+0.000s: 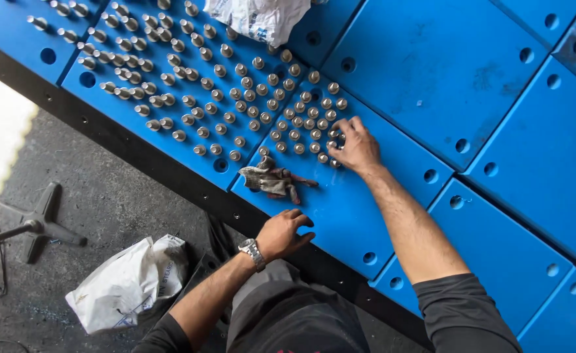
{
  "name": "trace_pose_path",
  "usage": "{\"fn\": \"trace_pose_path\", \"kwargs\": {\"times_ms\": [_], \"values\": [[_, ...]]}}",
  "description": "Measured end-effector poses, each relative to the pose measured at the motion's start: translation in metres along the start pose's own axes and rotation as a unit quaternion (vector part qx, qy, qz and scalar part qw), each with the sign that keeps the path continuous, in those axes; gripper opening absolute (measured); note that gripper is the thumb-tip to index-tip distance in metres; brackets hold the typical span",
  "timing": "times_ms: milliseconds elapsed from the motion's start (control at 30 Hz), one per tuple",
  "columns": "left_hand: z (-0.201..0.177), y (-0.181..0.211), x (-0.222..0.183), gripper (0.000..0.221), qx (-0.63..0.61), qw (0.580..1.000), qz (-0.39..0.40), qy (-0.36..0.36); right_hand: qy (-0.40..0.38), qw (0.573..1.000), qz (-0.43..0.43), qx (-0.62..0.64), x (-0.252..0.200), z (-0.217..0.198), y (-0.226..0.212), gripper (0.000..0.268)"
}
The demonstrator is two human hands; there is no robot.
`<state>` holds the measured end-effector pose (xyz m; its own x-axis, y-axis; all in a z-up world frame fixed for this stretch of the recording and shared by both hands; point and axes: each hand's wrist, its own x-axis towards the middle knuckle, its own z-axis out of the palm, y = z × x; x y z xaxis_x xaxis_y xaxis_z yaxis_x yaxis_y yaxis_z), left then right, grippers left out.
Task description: Sorting and arranging metal bolts on blue plastic panels.
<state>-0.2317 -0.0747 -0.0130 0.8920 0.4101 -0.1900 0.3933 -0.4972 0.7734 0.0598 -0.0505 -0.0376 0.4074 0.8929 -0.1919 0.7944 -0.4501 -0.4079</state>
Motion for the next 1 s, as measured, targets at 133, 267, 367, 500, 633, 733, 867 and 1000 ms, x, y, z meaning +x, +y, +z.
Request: {"fn": "trace_pose_path", "kwargs": {"times_ms": [133, 267, 367, 500, 633, 733, 867, 1000], "values": [[-0.012, -0.01, 0.011, 0.03, 0.028, 0.999, 0.011, -0.017, -0.015, 0.999, -0.036, -0.037, -0.008, 0.0, -0.009, 0.052], [-0.029, -0.001, 0.025, 0.029, 0.034, 0.998, -0.009, -0.044, -0.037, 0.999, -0.036, -0.006, -0.004, 0.003, -0.008, 0.032], [-0.032, 0.001, 0.035, 0.03, 0.027, 0.998, -0.006, -0.059, -0.032, 0.999, -0.036, 0.013, -0.004, 0.006, -0.005, 0.029], [-0.031, -0.005, 0.05, 0.03, 0.016, 0.999, 0.005, -0.05, -0.027, 0.999, -0.035, 0.028, -0.004, 0.004, -0.008, 0.031], [-0.034, -0.012, 0.069, 0.027, 0.033, 0.998, 0.04, 0.043, 0.01, 0.994, -0.019, 0.107, -0.011, -0.001, -0.002, 0.028], [-0.048, -0.007, 0.088, 0.033, 0.061, 0.995, 0.003, 0.073, 0.034, 0.991, -0.004, 0.131, -0.026, 0.002, 0.016, 0.029], [-0.054, -0.023, 0.116, 0.053, 0.08, 0.987, -0.004, 0.139, 0.061, 0.988, 0.064, 0.124, -0.065, -0.014, 0.022, 0.034], [-0.063, -0.019, 0.142, 0.068, 0.111, 0.986, 0.03, 0.121, 0.061, 0.984, 0.116, 0.122, -0.112, 0.002, 0.039, 0.031]]}}
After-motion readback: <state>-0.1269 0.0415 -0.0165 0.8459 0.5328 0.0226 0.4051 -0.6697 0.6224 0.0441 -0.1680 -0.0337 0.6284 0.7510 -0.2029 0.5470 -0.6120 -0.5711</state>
